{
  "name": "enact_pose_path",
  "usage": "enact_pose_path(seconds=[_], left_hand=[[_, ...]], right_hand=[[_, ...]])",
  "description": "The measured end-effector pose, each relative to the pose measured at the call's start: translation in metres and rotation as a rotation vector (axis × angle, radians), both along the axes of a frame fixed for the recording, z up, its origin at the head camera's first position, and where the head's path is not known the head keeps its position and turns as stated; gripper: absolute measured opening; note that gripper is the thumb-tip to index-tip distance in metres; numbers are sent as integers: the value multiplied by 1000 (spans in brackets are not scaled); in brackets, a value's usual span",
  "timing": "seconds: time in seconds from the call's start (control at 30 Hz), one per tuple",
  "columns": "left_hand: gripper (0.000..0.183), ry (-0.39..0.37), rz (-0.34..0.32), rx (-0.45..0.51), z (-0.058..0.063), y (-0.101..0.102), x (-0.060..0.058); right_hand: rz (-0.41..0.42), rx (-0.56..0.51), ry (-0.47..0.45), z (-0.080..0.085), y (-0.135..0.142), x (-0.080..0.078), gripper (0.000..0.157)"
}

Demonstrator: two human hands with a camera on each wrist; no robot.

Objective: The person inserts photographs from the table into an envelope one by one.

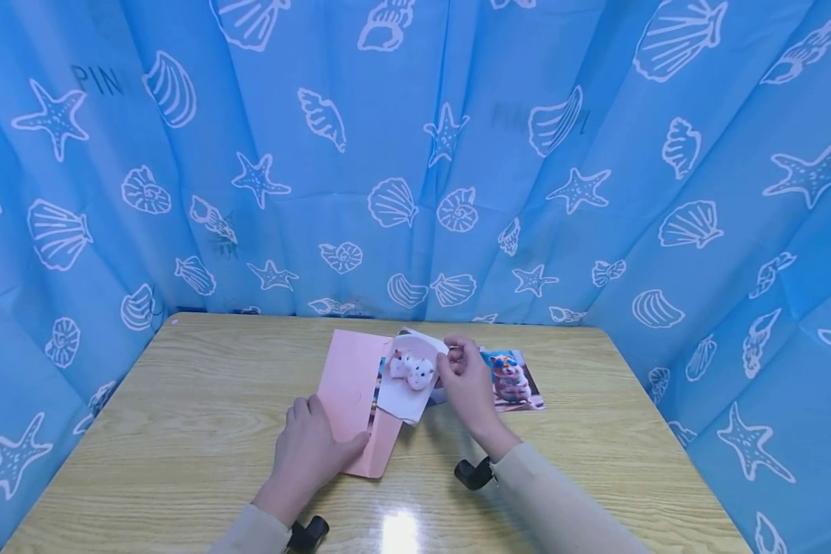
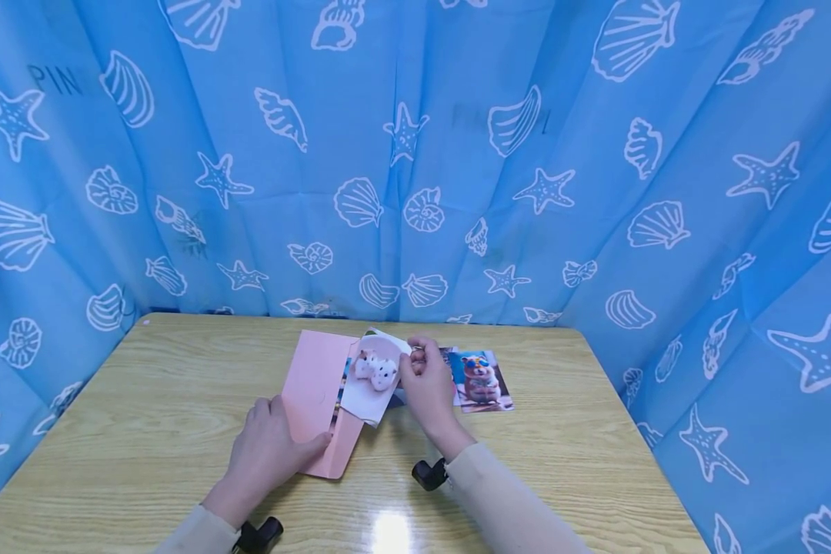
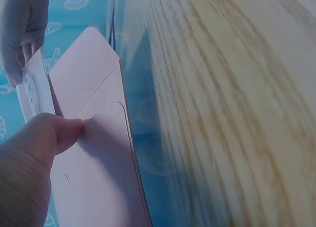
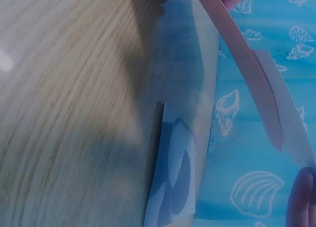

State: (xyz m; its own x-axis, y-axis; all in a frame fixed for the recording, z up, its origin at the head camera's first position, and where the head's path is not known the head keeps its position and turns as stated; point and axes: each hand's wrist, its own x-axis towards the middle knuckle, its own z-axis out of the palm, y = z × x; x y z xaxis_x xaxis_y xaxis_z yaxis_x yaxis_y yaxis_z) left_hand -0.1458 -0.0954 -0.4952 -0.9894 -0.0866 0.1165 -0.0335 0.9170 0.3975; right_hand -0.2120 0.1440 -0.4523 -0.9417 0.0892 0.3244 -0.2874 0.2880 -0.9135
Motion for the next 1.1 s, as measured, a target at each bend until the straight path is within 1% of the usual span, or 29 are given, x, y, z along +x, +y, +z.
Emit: enact_pose_path(seconds=[0.13,0.3,0.47,0.73,0.9,1.03,1.1], left_hand=[[104,10,-4,-1,-1,1,0],[104,26,-2,-1,-2,1,0],[103,20,3,4,-4,3,0],[105,6,3,8,-2,3,0],[103,5,1,10,-1,4,0],[105,-25,4,6,0,7,-1],[107,-37,2,6,1,8,-1]], right_hand=[[30,11,-24,-1,-1,0,27],[42,64,-60,-2,-3,0,24],[54,102,-95,-2,-5,1,25],[106,61,-137,0,-6,2,27],[90,93,-151,0,-5,1,23],[92,116,-160,0,-7,1,24],[96,107,-169,1,-9,1,25]])
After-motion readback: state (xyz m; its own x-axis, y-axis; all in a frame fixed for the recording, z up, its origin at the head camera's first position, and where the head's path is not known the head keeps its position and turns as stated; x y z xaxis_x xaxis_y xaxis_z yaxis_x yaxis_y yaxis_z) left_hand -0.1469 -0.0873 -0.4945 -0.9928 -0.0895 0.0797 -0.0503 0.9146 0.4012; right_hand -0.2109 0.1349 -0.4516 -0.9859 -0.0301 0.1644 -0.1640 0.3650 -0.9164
